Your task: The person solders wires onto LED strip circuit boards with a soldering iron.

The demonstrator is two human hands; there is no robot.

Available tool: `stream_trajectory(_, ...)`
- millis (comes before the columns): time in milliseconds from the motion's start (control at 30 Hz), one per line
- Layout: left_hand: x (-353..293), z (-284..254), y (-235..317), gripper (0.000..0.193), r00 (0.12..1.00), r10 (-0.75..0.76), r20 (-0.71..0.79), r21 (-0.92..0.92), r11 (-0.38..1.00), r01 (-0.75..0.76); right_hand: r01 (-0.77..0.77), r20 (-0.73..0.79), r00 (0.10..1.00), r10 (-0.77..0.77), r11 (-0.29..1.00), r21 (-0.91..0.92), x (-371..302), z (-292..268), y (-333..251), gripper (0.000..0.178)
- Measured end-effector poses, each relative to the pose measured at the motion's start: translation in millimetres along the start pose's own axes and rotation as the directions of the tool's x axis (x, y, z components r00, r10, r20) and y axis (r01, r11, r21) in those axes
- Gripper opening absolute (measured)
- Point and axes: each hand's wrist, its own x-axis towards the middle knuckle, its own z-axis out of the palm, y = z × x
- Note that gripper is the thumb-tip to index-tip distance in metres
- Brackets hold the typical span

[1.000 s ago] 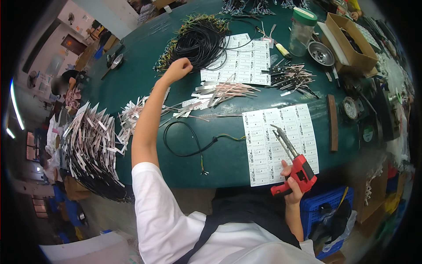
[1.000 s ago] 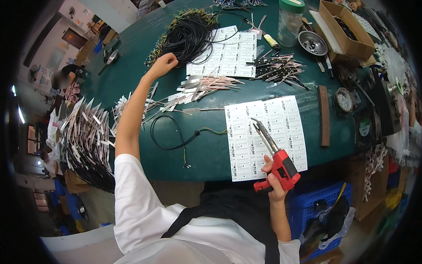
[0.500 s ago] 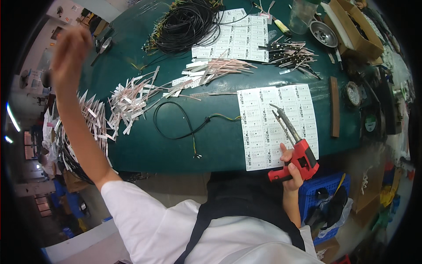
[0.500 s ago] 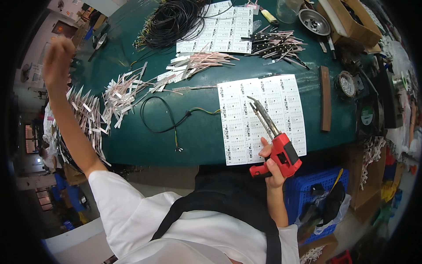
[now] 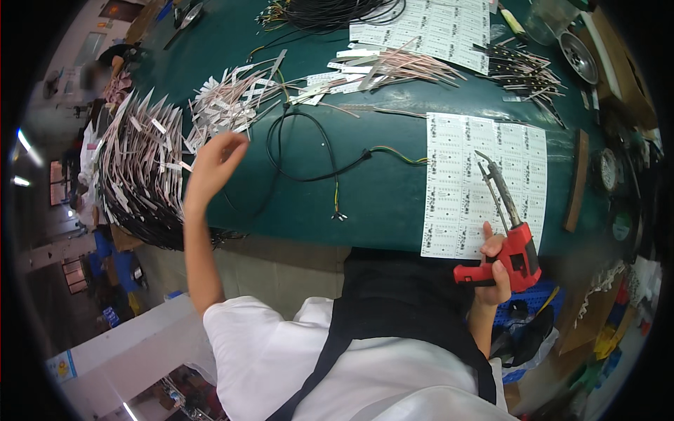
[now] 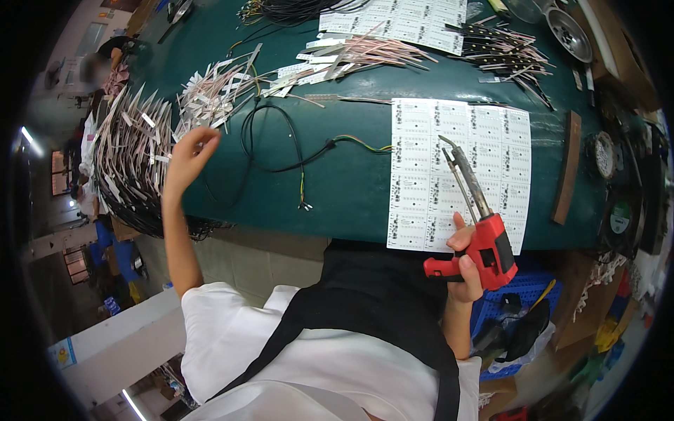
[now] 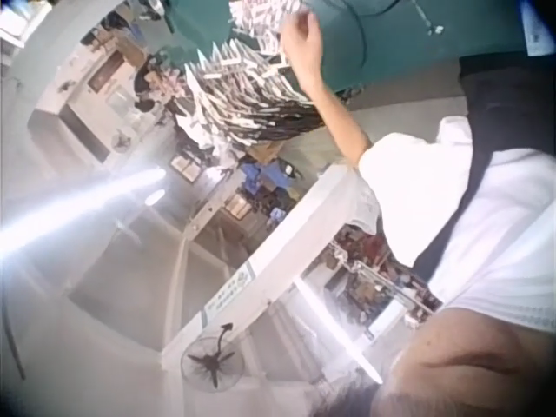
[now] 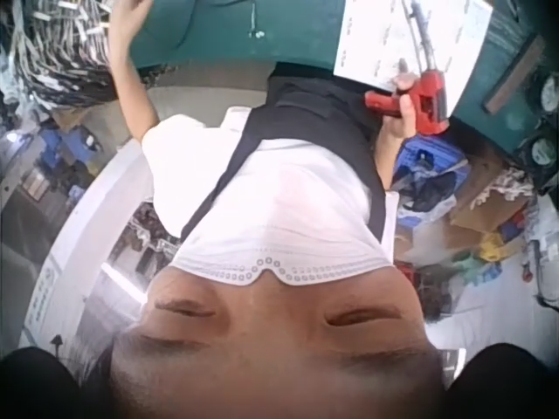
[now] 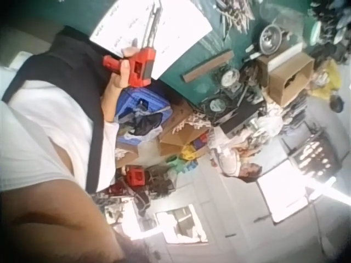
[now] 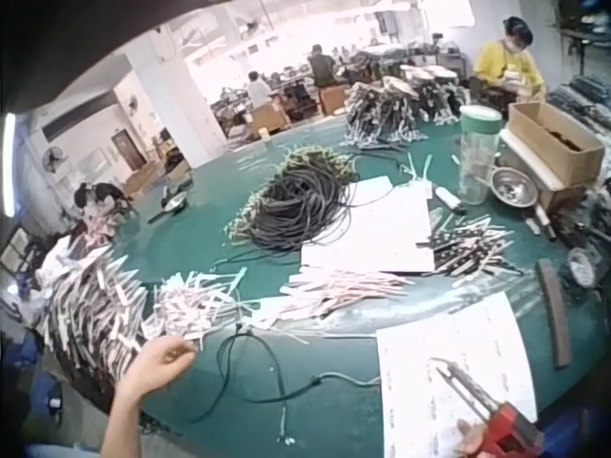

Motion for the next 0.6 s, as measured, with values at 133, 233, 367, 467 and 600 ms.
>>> stream_trajectory(133, 60.8, 51.7, 10.9, 0.031, 0.952, 0.004, -0.305, 0.174, 0.983, 0.052, -0.004, 0.008, 1.0, 0.004, 1.0, -0.012, 2.1, 4.0, -3.5, 0.054)
stream_trajectory(233, 102.6, 63.6, 5.8, 0.038, 0.95, -0.091, -0.298, 0.369, 0.907, 0.202, -0.013, 0.012, 1.0, 0.013, 0.999, -0.039, 0.5, 4.8, -1.8, 0.052)
stream_trajectory(367, 123.0, 56.6, -31.7, 0.027, 0.977, 0.004, -0.214, 0.172, 0.985, 0.034, -0.023, -0.039, 0.999, 0.021, 0.999, -0.048, -3.4, 7.6, -2.3, 0.05)
stream_trajectory(467, 106.2, 53.6, -1.4, 0.013, 0.982, -0.065, -0.178, -0.522, 0.852, -0.038, -0.012, -0.095, 0.995, 0.009, 0.999, -0.031, -3.7, 5.6, -2.6, 0.065)
stream_trajectory(600, 69.8, 60.9, 77.9, 0.017, 0.992, -0.044, 0.121, -0.578, 0.809, 0.107, -0.065, -0.034, 0.997, 0.062, 0.994, -0.087, -6.4, -3.9, -11.0, 0.075)
